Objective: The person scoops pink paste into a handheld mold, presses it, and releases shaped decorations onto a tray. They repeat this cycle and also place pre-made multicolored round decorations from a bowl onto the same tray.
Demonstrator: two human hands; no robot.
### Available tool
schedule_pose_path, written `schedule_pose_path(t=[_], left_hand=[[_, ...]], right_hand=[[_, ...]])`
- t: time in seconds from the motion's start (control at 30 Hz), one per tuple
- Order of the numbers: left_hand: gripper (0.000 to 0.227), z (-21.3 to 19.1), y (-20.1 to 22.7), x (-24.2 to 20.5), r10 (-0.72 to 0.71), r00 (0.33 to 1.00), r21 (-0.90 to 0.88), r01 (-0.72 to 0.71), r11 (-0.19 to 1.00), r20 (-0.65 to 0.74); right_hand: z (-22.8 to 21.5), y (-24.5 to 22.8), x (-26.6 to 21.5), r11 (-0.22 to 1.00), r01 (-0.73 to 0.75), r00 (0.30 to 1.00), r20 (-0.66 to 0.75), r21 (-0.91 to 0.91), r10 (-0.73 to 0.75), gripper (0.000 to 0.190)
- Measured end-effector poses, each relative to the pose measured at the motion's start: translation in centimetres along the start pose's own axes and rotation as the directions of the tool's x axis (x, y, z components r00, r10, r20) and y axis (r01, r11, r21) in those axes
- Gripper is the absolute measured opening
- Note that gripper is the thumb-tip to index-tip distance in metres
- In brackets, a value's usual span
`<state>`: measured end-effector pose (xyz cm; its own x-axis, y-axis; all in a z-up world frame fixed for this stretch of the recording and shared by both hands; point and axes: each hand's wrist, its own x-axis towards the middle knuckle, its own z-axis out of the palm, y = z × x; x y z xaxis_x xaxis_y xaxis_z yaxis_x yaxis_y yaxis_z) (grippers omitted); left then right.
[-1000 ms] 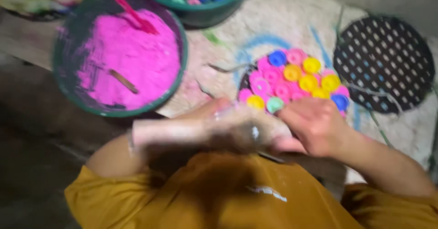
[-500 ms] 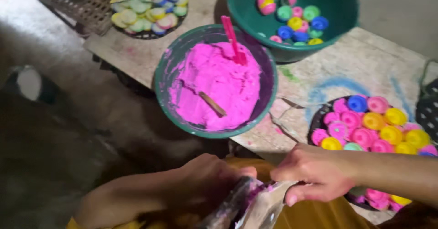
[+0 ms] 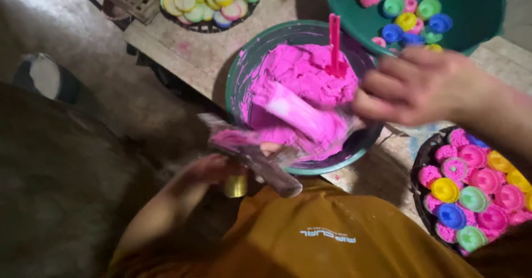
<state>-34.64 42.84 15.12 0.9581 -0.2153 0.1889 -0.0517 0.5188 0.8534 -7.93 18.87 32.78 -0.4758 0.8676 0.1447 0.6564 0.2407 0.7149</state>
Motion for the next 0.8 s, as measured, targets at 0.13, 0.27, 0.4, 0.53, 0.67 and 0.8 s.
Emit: schedule_pose_path(t=[0.13, 0.27, 0.4, 0.53, 0.67, 0.8], left_hand=[[0.018, -2.8, -5.7, 0.5, 0.179, 0.973, -0.033, -0.186, 0.982, -0.145], [0.012, -8.5, -6.8, 0.7, 0.339, 0.760, 0.337, -0.168, 0.926, -0.554], [0.015, -12.9, -8.2, 1.8, 0.452, 0.510, 0.595, 0.154, 0.789, -0.732], [0.031, -14.4, -9.4, 3.2, 0.839, 0.507, 0.962, 0.264, 0.067, -0.197], [0.044, -13.6, -8.1, 4.5, 0.835, 0.478, 0.962, 0.159, 0.223, -0.272], [0.053, -11.5, -6.3, 5.3, 0.829, 0.407, 0.902, -0.027, 0.432, -0.385]], right_hand=[[3.7, -2.1, 4.2, 0.883, -0.458, 0.883, -0.057, 0.104, 0.465, 0.044], [10.3, -10.6, 8.1, 0.428, -0.829, 0.439, 0.893, 0.360, 0.099, 0.085], [15.8, -15.4, 8.8, 0.595, -0.711, 0.584, 0.786, 0.375, 0.203, 0.035], [19.6, -11.8, 8.4, 0.702, -0.616, 0.667, 0.710, 0.357, 0.224, 0.039], [20.4, -8.3, 8.5, 0.721, -0.597, 0.614, 0.779, 0.351, 0.129, 0.036], [21.2, -9.7, 9.0, 0.728, -0.555, 0.712, 0.683, 0.402, 0.166, 0.024]])
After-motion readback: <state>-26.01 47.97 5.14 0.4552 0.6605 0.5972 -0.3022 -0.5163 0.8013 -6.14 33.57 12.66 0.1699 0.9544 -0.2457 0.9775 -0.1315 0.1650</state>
